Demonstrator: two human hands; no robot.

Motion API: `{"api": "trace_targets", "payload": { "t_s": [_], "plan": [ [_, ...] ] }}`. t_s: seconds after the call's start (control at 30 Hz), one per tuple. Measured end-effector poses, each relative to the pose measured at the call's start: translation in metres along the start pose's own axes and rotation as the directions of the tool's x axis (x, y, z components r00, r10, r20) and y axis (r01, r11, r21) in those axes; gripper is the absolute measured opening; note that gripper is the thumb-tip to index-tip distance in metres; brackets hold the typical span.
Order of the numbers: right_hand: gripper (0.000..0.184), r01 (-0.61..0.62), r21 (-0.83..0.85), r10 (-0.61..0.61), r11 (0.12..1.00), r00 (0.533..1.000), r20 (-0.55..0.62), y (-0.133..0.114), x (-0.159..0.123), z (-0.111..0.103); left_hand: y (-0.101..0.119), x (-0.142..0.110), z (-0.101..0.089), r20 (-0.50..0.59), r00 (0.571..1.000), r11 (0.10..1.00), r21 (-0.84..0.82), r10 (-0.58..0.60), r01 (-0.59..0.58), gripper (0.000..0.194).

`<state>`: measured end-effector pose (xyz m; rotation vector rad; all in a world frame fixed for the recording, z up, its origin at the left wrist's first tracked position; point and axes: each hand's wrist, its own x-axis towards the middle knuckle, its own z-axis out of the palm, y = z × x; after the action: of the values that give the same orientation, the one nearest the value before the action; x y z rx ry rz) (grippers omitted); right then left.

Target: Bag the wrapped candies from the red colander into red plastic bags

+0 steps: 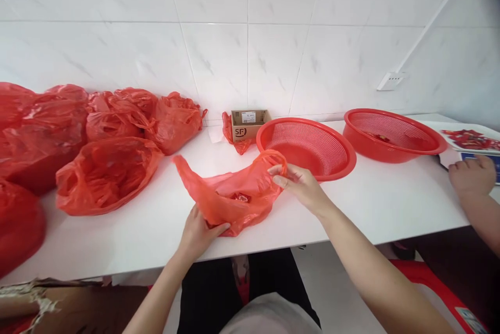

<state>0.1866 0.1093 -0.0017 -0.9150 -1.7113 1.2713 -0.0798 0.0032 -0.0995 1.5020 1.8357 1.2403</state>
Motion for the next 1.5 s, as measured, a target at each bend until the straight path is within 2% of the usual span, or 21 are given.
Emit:
{"api": "trace_targets", "payload": {
  "t_s": [0.1, 0.17, 0.23, 0.33, 0.47, 0.5, 0.6, 0.67, 0.73, 0.8, 0.87, 0.97, 1.03, 1.07, 1.13, 1.2, 1.3, 1.37, 1.43, 1.5],
  "plan": [
    [0.026, 0.019, -0.04, -0.019, 0.999, 1.0, 0.008, 0.006, 0.002, 0.01, 0.007, 0.012, 0.014, 0.085, 0.994, 0.994, 0.078, 0.064, -0.071, 0.028],
    [0.026, 0.049, -0.041, -0.05, 0.998, 0.999, -0.019, 0.008, 0.005, 0.011, 0.016, 0.021, 0.009, 0.115, 0.989, 0.991, 0.083, 0.097, -0.107, 0.02],
    [0.026, 0.071, -0.025, -0.073, 0.997, 0.995, -0.064, 0.01, 0.006, 0.008, 0.026, 0.028, -0.005, 0.087, 0.99, 0.988, 0.093, 0.111, -0.119, 0.022],
    [0.025, 0.054, 0.034, -0.049, 0.998, 0.99, -0.13, 0.013, 0.007, 0.001, 0.04, 0.034, -0.031, -0.018, 0.989, 0.981, 0.134, 0.146, -0.142, 0.032],
    [0.025, 0.015, 0.118, 0.004, 0.993, 0.987, -0.16, 0.02, 0.008, -0.008, 0.044, 0.037, -0.053, 0.04, 0.977, 0.95, 0.228, 0.212, -0.215, 0.044],
    [0.024, 0.014, 0.13, 0.009, 0.991, 0.986, -0.169, 0.021, 0.009, -0.009, 0.041, 0.037, -0.057, 0.033, 0.98, 0.949, 0.246, 0.196, -0.198, 0.044],
    [0.019, 0.022, 0.211, 0.025, 0.977, 0.976, -0.216, 0.023, 0.014, -0.012, 0.025, 0.032, -0.065, -0.037, 0.997, 0.961, 0.273, 0.064, -0.052, 0.036],
    [0.016, 0.026, 0.305, 0.052, 0.952, 0.968, -0.247, 0.02, 0.017, -0.01, 0.014, 0.025, -0.069, 0.004, 0.999, 0.949, 0.313, -0.044, 0.041, 0.035],
    [0.014, 0.011, 0.348, 0.075, 0.937, 0.97, -0.231, 0.013, 0.019, -0.006, 0.008, 0.015, -0.072, 0.081, 0.988, 0.926, 0.365, -0.131, 0.093, 0.05],
    [0.013, -0.004, 0.297, 0.056, 0.955, 0.984, -0.169, 0.002, 0.019, 0.002, 0.011, 0.007, -0.075, 0.11, 0.978, 0.918, 0.377, -0.177, 0.124, 0.073],
    [0.014, 0.036, 0.212, -0.015, 0.977, 0.995, -0.098, -0.014, 0.02, 0.011, 0.023, 0.007, -0.077, 0.115, 0.981, 0.943, 0.313, -0.159, 0.116, 0.087],
    [0.014, 0.132, 0.154, -0.13, 0.979, 0.991, -0.021, -0.037, 0.023, 0.025, 0.051, 0.03, -0.076, 0.108, 0.991, 0.983, 0.17, -0.082, 0.063, 0.078],
    [0.014, 0.158, 0.137, -0.164, 0.978, 0.986, 0.033, -0.049, 0.028, 0.033, 0.071, 0.057, -0.073, 0.016, 0.995, 0.988, 0.126, -0.094, 0.091, 0.075],
    [0.015, 0.163, 0.125, -0.172, 0.979, 0.983, 0.065, -0.053, 0.031, 0.035, 0.079, 0.07, -0.073, 0.005, 0.99, 0.988, 0.069, -0.139, 0.139, 0.071],
    [0.016, 0.178, 0.097, -0.188, 0.979, 0.977, 0.105, -0.059, 0.036, 0.035, 0.095, 0.092, -0.075, 0.01, 0.988, 0.988, 0.007, -0.156, 0.156, 0.053],
    [0.017, 0.207, 0.096, -0.212, 0.974, 0.976, 0.046, -0.062, 0.041, 0.029, 0.107, 0.101, -0.083, 0.006, 0.993, 0.986, -0.115, -0.117, 0.117, 0.038],
    [0.016, 0.244, 0.159, -0.224, 0.957, 0.966, -0.13, -0.064, 0.046, 0.013, 0.116, 0.095, -0.101, -0.045, 0.998, 0.915, -0.402, -0.054, 0.032, 0.03],
    [0.017, 0.215, 0.134, -0.203, 0.967, 0.974, -0.097, -0.064, 0.047, 0.006, 0.113, 0.086, -0.109, -0.021, 0.998, 0.853, -0.52, -0.065, 0.045, 0.033],
    [0.017, 0.186, 0.043, -0.186, 0.982, 0.983, -0.011, -0.063, 0.046, 0.004, 0.107, 0.076, -0.109, 0.091, 0.991, 0.821, -0.555, -0.1, 0.134, 0.039],
    [0.017, 0.2, 0.0, -0.2, 0.98, 0.98, 0.001, -0.063, 0.045, 0.006, 0.099, 0.068, -0.102, 0.242, 0.963, 0.783, -0.573, -0.12, 0.242, 0.043]
  ]
}}
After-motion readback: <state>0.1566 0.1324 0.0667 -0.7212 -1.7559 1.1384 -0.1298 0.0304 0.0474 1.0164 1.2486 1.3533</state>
